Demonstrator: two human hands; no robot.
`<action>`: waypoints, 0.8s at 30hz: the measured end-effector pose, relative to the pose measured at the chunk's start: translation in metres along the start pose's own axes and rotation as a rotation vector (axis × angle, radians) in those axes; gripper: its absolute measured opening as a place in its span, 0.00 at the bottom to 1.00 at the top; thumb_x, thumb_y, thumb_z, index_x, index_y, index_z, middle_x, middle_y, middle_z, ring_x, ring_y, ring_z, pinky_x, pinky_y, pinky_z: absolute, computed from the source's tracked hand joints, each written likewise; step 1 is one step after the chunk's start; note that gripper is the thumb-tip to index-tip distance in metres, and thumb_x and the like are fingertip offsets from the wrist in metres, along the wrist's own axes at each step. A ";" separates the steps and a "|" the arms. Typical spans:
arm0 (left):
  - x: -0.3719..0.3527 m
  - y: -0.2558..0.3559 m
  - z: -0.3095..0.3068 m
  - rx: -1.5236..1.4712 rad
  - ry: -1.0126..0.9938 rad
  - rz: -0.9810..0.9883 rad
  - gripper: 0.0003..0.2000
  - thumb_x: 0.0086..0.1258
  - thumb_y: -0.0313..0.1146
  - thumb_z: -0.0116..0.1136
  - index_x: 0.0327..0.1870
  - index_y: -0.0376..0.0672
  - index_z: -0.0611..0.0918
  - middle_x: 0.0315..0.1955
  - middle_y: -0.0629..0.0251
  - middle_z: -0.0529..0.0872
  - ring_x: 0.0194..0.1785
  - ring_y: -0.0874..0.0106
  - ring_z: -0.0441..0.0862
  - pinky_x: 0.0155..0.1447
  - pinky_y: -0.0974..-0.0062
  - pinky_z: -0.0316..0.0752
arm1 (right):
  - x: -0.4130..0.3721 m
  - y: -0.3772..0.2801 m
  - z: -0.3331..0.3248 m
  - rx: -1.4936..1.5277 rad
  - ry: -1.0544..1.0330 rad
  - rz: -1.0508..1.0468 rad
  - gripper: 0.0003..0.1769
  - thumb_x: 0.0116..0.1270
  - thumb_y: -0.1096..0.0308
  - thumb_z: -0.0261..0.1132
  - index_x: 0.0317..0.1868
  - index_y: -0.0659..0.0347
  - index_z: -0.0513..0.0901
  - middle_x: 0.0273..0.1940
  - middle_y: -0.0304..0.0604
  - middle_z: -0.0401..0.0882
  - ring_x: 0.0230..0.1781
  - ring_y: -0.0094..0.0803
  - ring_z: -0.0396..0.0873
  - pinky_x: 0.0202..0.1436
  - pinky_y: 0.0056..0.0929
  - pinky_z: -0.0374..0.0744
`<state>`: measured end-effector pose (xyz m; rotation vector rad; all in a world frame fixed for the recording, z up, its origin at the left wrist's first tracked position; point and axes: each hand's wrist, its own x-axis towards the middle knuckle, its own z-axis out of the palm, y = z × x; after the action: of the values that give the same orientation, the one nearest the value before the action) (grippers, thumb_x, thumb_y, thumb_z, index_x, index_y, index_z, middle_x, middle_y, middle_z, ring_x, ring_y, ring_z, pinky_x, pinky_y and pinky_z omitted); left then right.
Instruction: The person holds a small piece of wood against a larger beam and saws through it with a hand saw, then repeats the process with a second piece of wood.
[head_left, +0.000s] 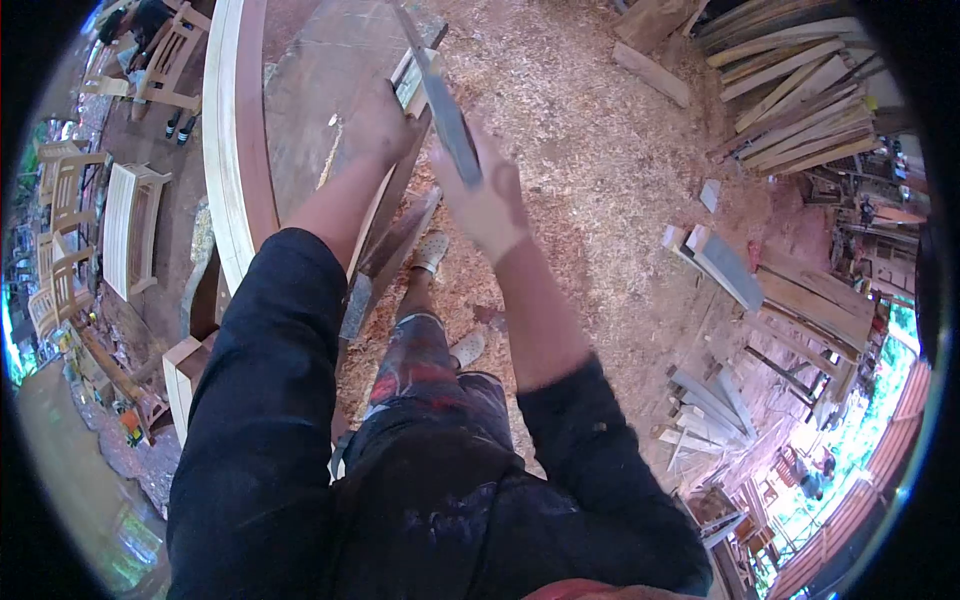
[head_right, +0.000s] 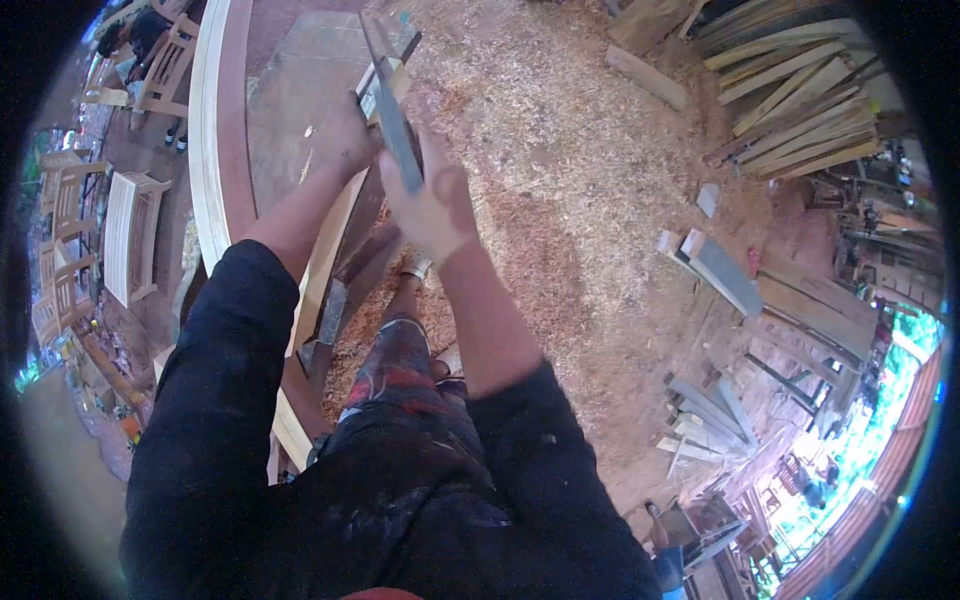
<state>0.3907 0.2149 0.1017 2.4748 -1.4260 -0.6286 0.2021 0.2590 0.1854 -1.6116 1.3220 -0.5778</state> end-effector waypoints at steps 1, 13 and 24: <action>-0.001 0.002 -0.003 -0.017 -0.005 -0.001 0.28 0.68 0.42 0.71 0.65 0.39 0.77 0.59 0.41 0.88 0.62 0.44 0.87 0.66 0.48 0.80 | -0.045 0.007 -0.006 -0.038 0.011 0.067 0.31 0.78 0.54 0.68 0.74 0.64 0.75 0.46 0.65 0.89 0.51 0.61 0.90 0.54 0.48 0.86; 0.002 0.001 -0.001 -0.033 0.035 0.036 0.29 0.68 0.49 0.72 0.64 0.41 0.79 0.59 0.44 0.88 0.61 0.45 0.88 0.64 0.48 0.82 | -0.042 0.016 -0.003 0.160 -0.024 0.144 0.28 0.77 0.60 0.68 0.72 0.65 0.77 0.48 0.61 0.90 0.51 0.58 0.91 0.52 0.48 0.86; -0.001 0.000 -0.001 0.006 -0.009 -0.001 0.32 0.69 0.54 0.73 0.65 0.41 0.78 0.57 0.43 0.89 0.62 0.45 0.88 0.65 0.50 0.82 | -0.208 0.022 -0.049 0.082 -0.023 0.158 0.32 0.77 0.62 0.69 0.77 0.65 0.74 0.48 0.55 0.90 0.47 0.41 0.91 0.52 0.37 0.86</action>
<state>0.3908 0.2160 0.1030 2.4806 -1.4315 -0.6382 0.0871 0.4356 0.2290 -1.4287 1.3770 -0.5086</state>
